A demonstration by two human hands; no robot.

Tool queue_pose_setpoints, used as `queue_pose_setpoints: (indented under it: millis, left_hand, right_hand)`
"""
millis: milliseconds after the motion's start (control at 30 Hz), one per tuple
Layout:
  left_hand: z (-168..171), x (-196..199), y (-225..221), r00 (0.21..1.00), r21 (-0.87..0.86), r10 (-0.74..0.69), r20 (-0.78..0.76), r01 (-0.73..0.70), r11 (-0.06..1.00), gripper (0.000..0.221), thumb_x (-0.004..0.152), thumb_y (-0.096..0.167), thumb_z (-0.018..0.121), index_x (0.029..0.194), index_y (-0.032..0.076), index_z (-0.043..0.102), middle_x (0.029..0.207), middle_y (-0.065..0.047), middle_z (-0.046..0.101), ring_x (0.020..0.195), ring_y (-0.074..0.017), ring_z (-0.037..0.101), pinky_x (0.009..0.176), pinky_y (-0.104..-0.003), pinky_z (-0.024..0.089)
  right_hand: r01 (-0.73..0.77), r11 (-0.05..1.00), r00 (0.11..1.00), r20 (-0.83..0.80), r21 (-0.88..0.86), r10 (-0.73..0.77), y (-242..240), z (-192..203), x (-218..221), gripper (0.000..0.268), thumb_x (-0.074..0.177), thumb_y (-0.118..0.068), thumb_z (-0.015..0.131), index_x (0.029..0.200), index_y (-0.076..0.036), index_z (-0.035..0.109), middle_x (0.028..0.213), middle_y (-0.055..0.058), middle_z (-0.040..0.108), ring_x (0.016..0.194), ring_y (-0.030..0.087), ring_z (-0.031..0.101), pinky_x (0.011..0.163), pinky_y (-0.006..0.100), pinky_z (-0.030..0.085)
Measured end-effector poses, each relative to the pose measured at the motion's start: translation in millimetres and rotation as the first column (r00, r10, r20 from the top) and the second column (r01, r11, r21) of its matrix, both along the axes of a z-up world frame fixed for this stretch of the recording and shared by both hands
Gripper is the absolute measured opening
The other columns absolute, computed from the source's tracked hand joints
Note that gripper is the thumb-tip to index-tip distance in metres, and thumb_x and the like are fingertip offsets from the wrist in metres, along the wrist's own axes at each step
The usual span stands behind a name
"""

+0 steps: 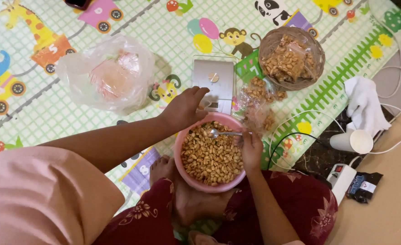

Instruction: A person is portioning nuts from a bowl onto a digital scale using a spoon and their hands while sitting on the floor.

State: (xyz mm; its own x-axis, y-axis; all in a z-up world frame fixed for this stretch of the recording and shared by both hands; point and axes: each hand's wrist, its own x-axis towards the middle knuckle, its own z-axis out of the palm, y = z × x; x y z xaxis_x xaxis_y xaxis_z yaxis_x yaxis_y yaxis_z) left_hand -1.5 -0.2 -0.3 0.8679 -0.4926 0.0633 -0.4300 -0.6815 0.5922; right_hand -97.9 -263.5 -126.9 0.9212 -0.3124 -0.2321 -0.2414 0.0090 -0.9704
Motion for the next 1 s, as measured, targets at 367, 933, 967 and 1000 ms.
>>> queue_pose_setpoints:
  millis: [367, 933, 967, 1000]
  left_hand:
    - [0.9, -29.1, -17.6, 0.984, 0.056, -0.177, 0.034, 0.175, 0.983, 0.068, 0.094, 0.015, 0.064, 0.154, 0.004, 0.034, 0.105, -0.023, 0.062, 0.101, -0.0479, 0.066, 0.07, -0.057, 0.059]
    - [9.3, -9.6, -41.4, 0.992, 0.068, -0.104, -0.075, 0.109, 0.992, 0.087, 0.087, 0.02, 0.076, 0.158, 0.005, 0.028, 0.119, -0.026, 0.063, 0.112, -0.0468, 0.064, 0.081, -0.056, 0.058]
    - [9.1, -3.2, -42.9, 0.997, 0.083, -0.053, -0.05, 0.058, 0.995, 0.086, 0.087, 0.022, 0.077, 0.156, 0.005, 0.03, 0.116, -0.024, 0.065, 0.108, -0.0445, 0.066, 0.08, -0.055, 0.059]
    - [7.1, 7.3, -43.6, 0.997, 0.084, -0.055, -0.051, 0.059, 0.995, 0.086, 0.087, 0.022, 0.077, 0.156, 0.005, 0.03, 0.116, -0.024, 0.065, 0.108, -0.0445, 0.066, 0.08, -0.055, 0.059]
  right_hand:
    - [0.233, 0.972, 0.896, 0.393, -0.018, -0.207, -4.4, 81.3, -11.5, 0.028, 0.112, -0.015, 0.052, 0.101, 0.005, 0.069, 0.067, 0.017, 0.063, 0.056, 0.02, 0.065, 0.056, 0.027, 0.055]
    - [0.288, 0.827, 0.723, 0.676, -0.483, 0.144, -34.1, 79.6, -11.1, 0.019, 0.107, -0.006, 0.057, 0.099, 0.006, 0.07, 0.076, 0.013, 0.071, 0.068, 0.026, 0.069, 0.069, 0.037, 0.056]
    - [0.294, 0.846, 0.737, 0.669, -0.445, 0.096, -38.1, 82.3, -7.8, 0.023, 0.11, -0.007, 0.053, 0.102, 0.006, 0.069, 0.075, 0.015, 0.07, 0.066, 0.024, 0.069, 0.067, 0.035, 0.056]
    - [0.295, 0.846, 0.737, 0.669, -0.445, 0.094, -37.7, 86.7, -8.7, 0.023, 0.11, -0.007, 0.053, 0.102, 0.006, 0.069, 0.075, 0.015, 0.07, 0.066, 0.024, 0.069, 0.067, 0.035, 0.056]
